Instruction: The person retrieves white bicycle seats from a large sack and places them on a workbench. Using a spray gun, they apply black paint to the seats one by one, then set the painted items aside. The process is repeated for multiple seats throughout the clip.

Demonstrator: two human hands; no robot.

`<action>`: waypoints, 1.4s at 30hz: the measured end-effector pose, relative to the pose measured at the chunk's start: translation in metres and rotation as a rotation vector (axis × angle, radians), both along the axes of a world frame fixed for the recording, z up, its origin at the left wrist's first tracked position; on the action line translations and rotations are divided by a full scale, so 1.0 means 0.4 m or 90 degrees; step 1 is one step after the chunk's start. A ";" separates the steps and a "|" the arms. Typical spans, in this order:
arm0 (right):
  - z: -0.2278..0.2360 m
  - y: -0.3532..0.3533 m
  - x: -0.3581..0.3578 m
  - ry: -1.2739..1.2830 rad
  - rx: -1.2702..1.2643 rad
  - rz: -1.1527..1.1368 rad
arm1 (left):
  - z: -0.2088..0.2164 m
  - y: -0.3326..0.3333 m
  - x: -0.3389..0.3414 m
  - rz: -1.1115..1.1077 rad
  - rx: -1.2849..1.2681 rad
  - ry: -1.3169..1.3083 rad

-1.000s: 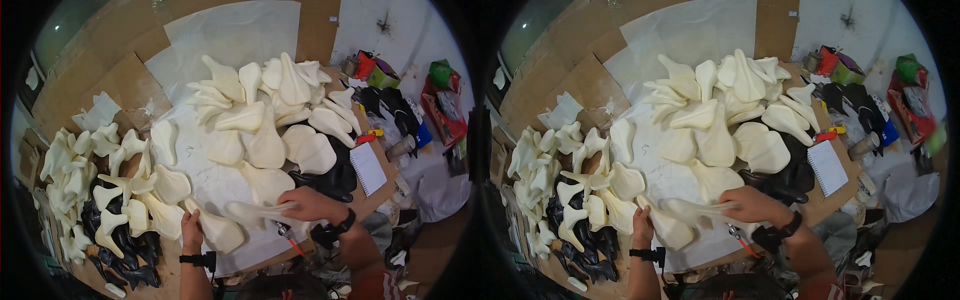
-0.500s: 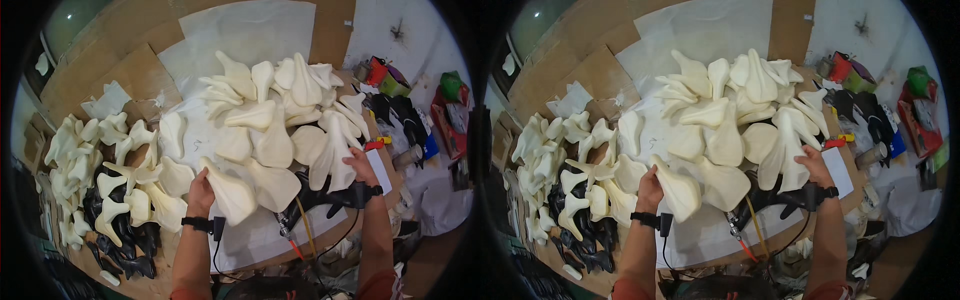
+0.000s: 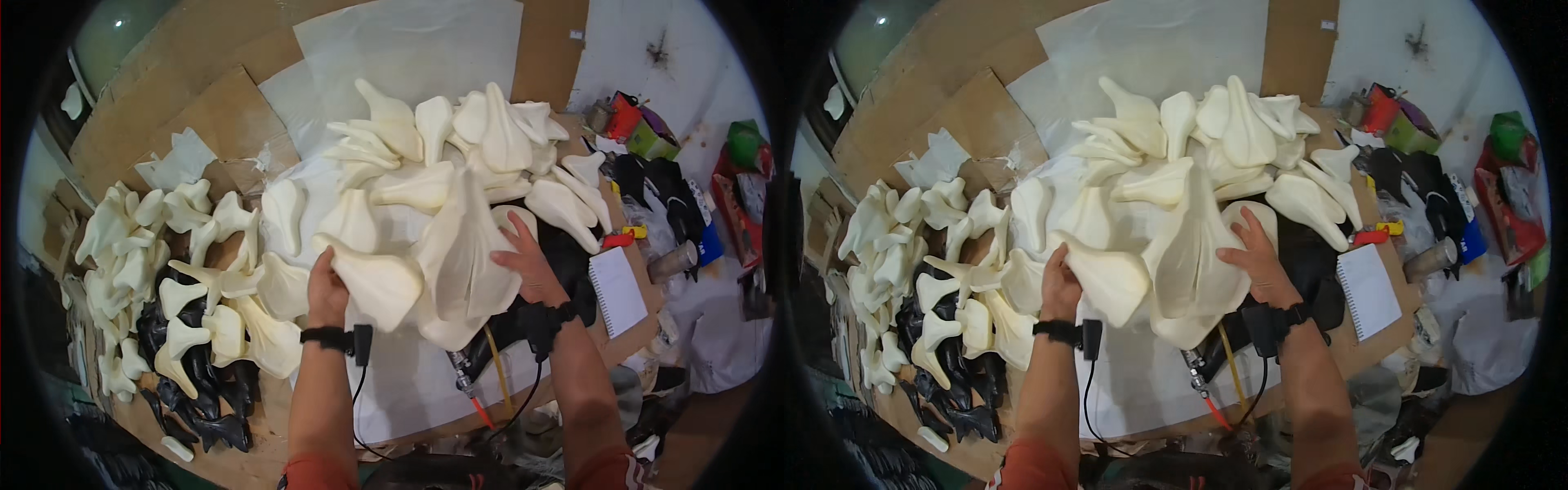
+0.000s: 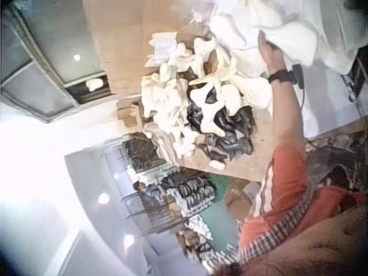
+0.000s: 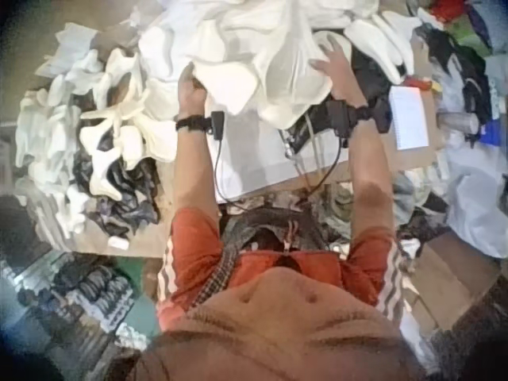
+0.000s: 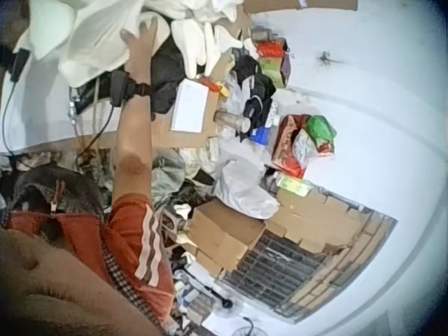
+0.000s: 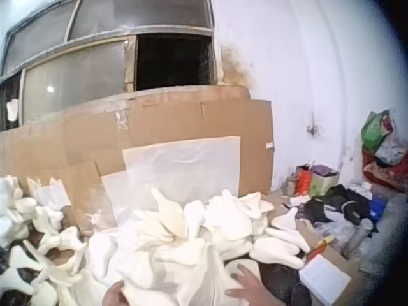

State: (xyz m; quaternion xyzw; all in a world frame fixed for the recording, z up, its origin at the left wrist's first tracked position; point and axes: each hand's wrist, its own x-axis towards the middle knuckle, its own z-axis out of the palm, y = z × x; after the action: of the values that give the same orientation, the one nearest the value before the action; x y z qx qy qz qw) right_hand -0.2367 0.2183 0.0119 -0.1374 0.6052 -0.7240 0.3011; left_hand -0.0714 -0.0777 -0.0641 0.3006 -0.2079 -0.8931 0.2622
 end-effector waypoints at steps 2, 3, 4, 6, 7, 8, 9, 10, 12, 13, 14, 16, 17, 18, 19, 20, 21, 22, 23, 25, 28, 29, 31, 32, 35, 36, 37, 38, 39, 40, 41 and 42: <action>-0.029 -0.035 0.005 -0.014 0.108 -0.024 | 0.023 -0.010 0.104 0.050 -0.060 0.064; -0.044 -0.038 -0.009 -0.010 0.158 -0.045 | 0.039 -0.005 0.156 0.054 -0.035 0.096; -0.060 -0.039 -0.022 -0.006 0.209 -0.064 | 0.055 0.003 0.211 0.060 -0.009 0.127; -0.071 -0.019 -0.052 -0.006 0.172 0.001 | 0.079 0.023 0.304 0.065 0.001 0.182; -0.070 -0.012 -0.062 0.029 0.197 0.013 | 0.095 0.043 0.339 0.096 0.001 0.148; -0.068 -0.007 -0.068 0.065 0.223 0.021 | 0.099 0.062 0.367 0.125 0.002 0.114; -0.033 -0.006 -0.045 0.016 0.100 0.046 | 0.069 0.062 0.421 0.165 -0.005 0.133; -0.031 0.011 -0.044 0.002 0.033 0.037 | 0.042 0.068 0.458 0.167 0.018 0.165; -0.031 0.071 -0.055 -0.026 -0.099 0.016 | 0.007 0.081 0.503 0.165 0.066 0.227; -0.018 0.090 -0.044 -0.060 -0.135 0.028 | 0.017 0.099 0.508 0.181 0.054 0.190; -0.003 0.112 -0.035 -0.095 -0.172 0.038 | 0.007 0.109 0.516 0.186 0.062 0.187; 0.019 0.182 -0.032 -0.061 -0.150 -0.012 | 0.008 0.130 0.519 0.190 0.075 0.192; 0.002 0.215 -0.037 -0.059 -0.160 -0.061 | 0.017 0.140 0.518 0.188 0.071 0.184; -0.004 0.266 -0.043 -0.050 -0.169 -0.118 | 0.021 0.150 0.501 0.182 0.065 0.179; -0.016 0.301 -0.044 -0.043 -0.188 -0.138 | 0.023 0.159 0.494 0.180 0.056 0.169; -0.027 0.333 -0.043 -0.036 -0.207 -0.157 | 0.025 0.166 0.488 0.178 0.047 0.159; -0.040 0.360 -0.041 -0.031 -0.225 -0.179 | 0.023 0.172 0.482 0.178 0.062 0.162; -0.058 0.377 -0.040 -0.050 -0.213 -0.205 | 0.019 0.174 0.475 0.177 0.078 0.168; -0.079 0.389 -0.041 -0.068 -0.201 -0.231 | 0.013 0.177 0.468 0.177 0.093 0.173; -0.066 0.334 0.008 -0.069 -0.109 -0.265 | -0.001 0.182 0.468 0.180 0.108 0.186; 0.004 0.215 0.082 -0.089 -0.135 0.029 | -0.013 0.195 0.477 0.194 0.100 0.186; -0.043 0.228 0.078 -0.137 -0.086 -0.041 | 0.000 0.207 0.470 0.191 0.090 0.178; -0.058 0.221 0.088 -0.155 -0.099 -0.007 | -0.011 0.206 0.493 0.194 0.114 0.217; -0.065 0.220 0.094 -0.164 -0.105 0.009 | -0.014 0.207 0.501 0.186 0.109 0.209; -0.040 0.211 0.141 -0.137 -0.169 -0.073 | 0.006 0.227 0.497 0.166 0.098 0.178; -0.003 0.203 0.169 -0.119 -0.200 -0.103 | 0.011 0.240 0.485 0.152 0.098 0.170; 0.024 0.197 0.191 -0.087 -0.209 -0.108 | 0.014 0.256 0.475 0.140 0.095 0.162; 0.038 0.189 0.213 -0.070 -0.180 -0.102 | 0.014 0.272 0.471 0.127 0.084 0.146; 0.056 0.186 0.233 -0.048 -0.150 -0.099 | 0.015 0.290 0.460 0.110 0.075 0.133; 0.069 0.192 0.248 -0.021 -0.118 -0.102 | 0.016 0.309 0.440 0.086 0.069 0.124; 0.067 0.193 0.261 0.060 -0.090 -0.100 | 0.054 0.335 0.415 0.016 0.054 0.166; 0.075 0.196 0.286 0.073 -0.046 -0.099 | 0.084 0.365 0.385 -0.018 0.034 0.155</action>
State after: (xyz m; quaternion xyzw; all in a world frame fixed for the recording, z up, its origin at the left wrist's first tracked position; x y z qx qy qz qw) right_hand -0.1223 0.2968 0.0418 -0.1422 0.6037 -0.7575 0.2038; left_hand 0.0826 0.0684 -0.0304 0.1941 -0.1550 -0.9318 0.2646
